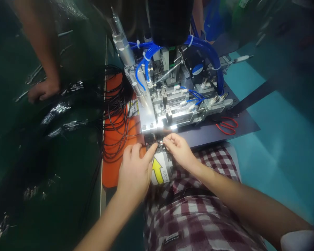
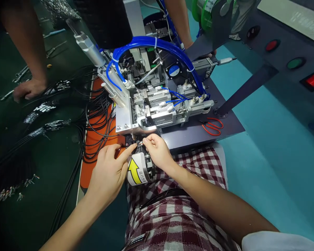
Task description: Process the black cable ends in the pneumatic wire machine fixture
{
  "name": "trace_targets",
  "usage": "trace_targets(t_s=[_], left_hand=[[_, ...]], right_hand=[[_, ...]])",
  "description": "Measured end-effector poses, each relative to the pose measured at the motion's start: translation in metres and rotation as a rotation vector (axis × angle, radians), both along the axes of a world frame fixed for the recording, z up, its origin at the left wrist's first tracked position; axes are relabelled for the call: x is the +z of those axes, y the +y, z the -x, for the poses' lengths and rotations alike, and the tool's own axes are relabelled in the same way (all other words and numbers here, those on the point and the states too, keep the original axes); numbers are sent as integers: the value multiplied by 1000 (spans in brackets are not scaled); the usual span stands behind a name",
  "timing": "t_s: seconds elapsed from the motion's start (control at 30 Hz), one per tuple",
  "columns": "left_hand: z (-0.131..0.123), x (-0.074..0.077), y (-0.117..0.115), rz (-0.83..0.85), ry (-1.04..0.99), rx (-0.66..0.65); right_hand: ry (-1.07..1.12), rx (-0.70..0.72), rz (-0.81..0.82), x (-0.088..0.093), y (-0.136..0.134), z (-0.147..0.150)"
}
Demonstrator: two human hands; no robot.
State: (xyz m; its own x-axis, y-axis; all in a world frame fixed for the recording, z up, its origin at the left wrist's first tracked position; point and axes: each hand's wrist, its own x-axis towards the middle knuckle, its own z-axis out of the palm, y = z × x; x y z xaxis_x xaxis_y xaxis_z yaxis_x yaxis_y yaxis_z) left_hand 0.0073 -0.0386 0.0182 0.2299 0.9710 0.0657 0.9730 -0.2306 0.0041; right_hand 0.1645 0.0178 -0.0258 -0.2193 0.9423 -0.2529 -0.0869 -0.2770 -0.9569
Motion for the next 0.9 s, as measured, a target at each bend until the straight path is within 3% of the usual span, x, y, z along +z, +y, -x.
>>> trace_targets(t_s=[0.17,0.27,0.4,0.5,0.67,0.9], left_hand=[[-13,4,3,48,19,98],[-14,4,3,9,-5,87],[7,-4,-3,-16,-175,18],[30,-11,-13,-62,-270,84],[46,-13,-31,-103,-179,242],[51,-17,-32,-136,-154,191]], right_hand=[[-77,-29,-65,-4,-1,2],[-94,-49,-77,-7,-3,4],[-93,-32,-70,-5,-3,3],[-99,-26,-81,-2,-2,2],[-98,-17,-72,-1,-2,1],[-92,-18,-46,1,-3,0]])
